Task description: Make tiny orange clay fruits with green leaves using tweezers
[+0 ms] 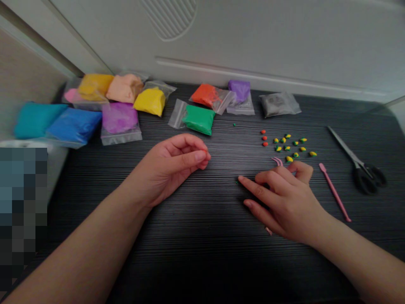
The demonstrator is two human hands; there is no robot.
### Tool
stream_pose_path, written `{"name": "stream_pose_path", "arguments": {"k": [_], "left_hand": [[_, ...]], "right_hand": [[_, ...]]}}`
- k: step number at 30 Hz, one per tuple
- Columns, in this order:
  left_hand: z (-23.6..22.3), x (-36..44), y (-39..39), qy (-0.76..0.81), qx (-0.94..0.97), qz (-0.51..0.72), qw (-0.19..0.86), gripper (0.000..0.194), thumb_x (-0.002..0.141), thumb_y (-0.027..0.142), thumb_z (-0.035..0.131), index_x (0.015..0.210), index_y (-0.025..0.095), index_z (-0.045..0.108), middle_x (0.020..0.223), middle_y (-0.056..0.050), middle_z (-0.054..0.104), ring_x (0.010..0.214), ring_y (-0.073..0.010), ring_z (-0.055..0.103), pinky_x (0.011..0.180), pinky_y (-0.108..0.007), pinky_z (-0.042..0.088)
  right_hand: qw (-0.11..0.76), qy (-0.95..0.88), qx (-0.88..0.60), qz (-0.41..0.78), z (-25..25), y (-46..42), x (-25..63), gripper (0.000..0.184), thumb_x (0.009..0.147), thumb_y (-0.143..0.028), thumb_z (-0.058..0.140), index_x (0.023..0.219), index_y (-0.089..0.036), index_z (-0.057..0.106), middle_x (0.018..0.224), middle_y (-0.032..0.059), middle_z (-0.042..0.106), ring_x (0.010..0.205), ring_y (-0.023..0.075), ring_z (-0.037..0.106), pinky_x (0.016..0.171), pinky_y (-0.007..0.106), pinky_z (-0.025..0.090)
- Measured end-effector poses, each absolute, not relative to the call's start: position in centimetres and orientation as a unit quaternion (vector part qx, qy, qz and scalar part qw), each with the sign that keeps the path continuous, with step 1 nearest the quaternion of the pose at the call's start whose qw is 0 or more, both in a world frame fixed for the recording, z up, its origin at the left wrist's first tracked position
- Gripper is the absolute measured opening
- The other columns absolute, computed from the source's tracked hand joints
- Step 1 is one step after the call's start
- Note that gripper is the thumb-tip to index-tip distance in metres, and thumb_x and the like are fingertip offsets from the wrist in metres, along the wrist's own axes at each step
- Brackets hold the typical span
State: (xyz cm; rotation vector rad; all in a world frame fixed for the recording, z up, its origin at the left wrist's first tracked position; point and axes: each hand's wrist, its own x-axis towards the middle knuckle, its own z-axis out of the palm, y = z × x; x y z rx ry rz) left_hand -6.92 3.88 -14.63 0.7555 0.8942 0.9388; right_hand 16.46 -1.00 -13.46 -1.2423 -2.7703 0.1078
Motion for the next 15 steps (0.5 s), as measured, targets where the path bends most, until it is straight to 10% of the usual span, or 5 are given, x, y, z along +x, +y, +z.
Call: {"name": "stream_pose_path", "arguments": {"k": [15], "left_hand": [[-14.58,-6.89,3.87,0.393,0.348,0.426,0.737,0.009,0.068,0.010,0.063,0.076,0.014,0.061,0.072,-0.001,0.062,0.068,-0.0097,0.057,0.066,-0.021,0.047]], "right_hand": [[0.037,-0.917,-0.396,0.032,-13.44,-1.27,15.99,0.034,0.084,-0.039,0.041,0.115,-0.028,0.050,0.087,0.0019,0.057,0.079,0.0174,0.046,0.077,0.043,0.021]]}}
